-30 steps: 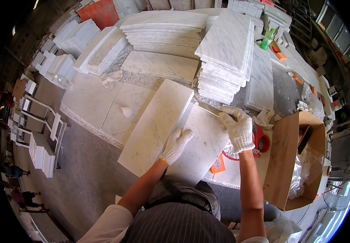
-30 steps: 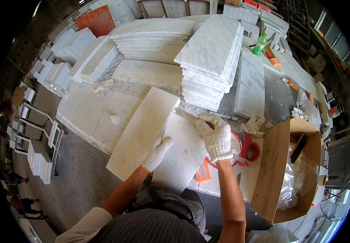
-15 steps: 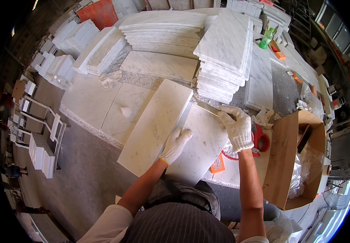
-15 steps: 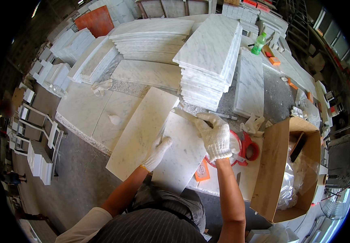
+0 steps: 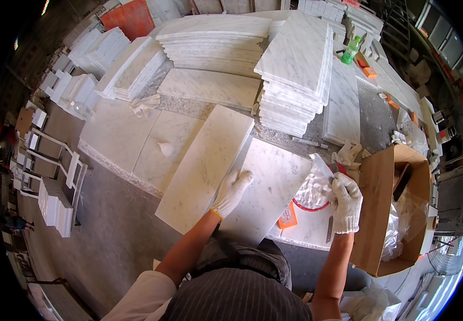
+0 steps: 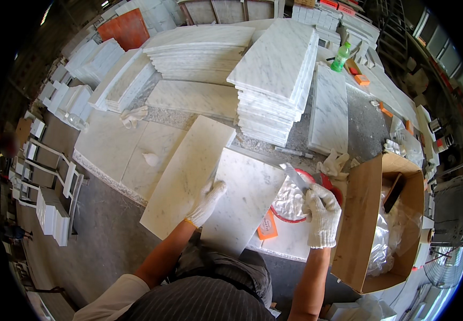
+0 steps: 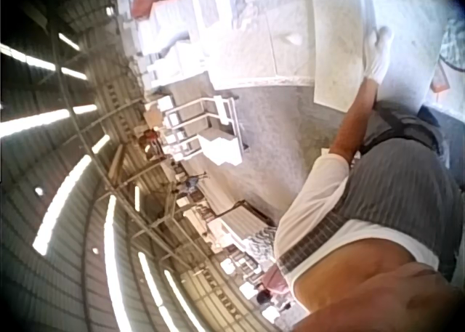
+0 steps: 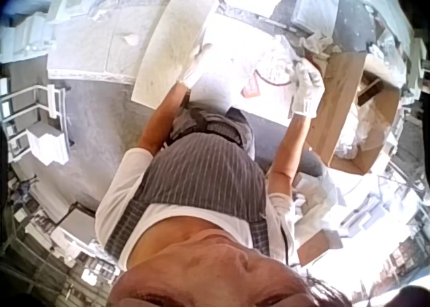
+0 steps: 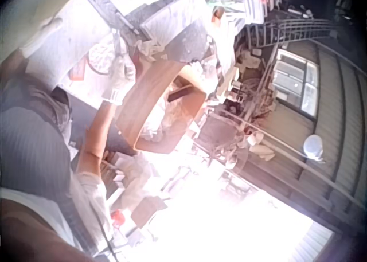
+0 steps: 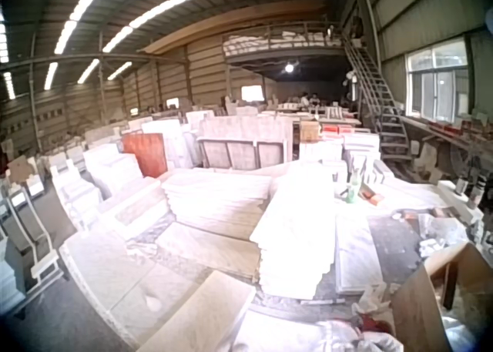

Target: The person uses a metal scraper and an orange sponge to clean and smooth the edges of white stone tiles on a workbench. They repeatedly scrape the tile edges and wipe them with the sponge, handling each tile individually.

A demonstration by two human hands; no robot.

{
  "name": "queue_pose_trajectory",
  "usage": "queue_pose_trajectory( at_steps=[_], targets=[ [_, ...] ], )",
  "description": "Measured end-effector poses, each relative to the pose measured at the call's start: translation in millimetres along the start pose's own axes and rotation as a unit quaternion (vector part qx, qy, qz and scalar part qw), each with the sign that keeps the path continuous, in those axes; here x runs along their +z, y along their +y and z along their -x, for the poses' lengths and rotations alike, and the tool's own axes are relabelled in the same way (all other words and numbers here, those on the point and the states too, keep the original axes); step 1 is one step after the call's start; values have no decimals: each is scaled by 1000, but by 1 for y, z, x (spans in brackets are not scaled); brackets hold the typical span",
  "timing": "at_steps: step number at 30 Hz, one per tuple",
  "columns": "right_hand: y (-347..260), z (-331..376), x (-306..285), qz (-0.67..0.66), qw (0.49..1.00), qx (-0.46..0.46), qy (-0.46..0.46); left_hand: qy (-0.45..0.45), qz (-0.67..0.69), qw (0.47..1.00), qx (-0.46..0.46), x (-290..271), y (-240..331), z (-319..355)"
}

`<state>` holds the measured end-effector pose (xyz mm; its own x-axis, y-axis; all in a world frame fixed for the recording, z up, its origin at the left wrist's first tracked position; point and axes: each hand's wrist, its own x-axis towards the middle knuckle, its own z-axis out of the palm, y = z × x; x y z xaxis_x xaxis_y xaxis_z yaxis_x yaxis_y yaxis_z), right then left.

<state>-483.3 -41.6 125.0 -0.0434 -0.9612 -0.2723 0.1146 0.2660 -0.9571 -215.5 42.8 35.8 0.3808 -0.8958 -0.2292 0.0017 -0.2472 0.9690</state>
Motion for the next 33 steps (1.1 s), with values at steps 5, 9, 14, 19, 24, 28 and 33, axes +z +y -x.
queue_pose_trajectory(
  at_steps=[5,9,14,19,24,28,33],
  targets=[
    [40,22,-46,81,994,-16,76,2,16,1000,17,3,2,0],
    [73,26,-48,282,950,-99,96,12,16,1000,16,2,-6,-3],
    [96,25,-37,480,851,-192,95,4,10,1000,-4,3,0,-4],
    [62,41,-19,466,855,-200,110,9,-18,1000,11,0,-4,-3],
    [64,44,3,291,936,-194,-45,-10,-12,1000,-3,-2,-8,-5],
    [113,27,37,97,978,-154,-100,-4,-15,1000,2,1,-5,-4],
    [109,28,59,115,988,-47,-95,-14,-31,999,1,-3,-4,-5]
  ],
)
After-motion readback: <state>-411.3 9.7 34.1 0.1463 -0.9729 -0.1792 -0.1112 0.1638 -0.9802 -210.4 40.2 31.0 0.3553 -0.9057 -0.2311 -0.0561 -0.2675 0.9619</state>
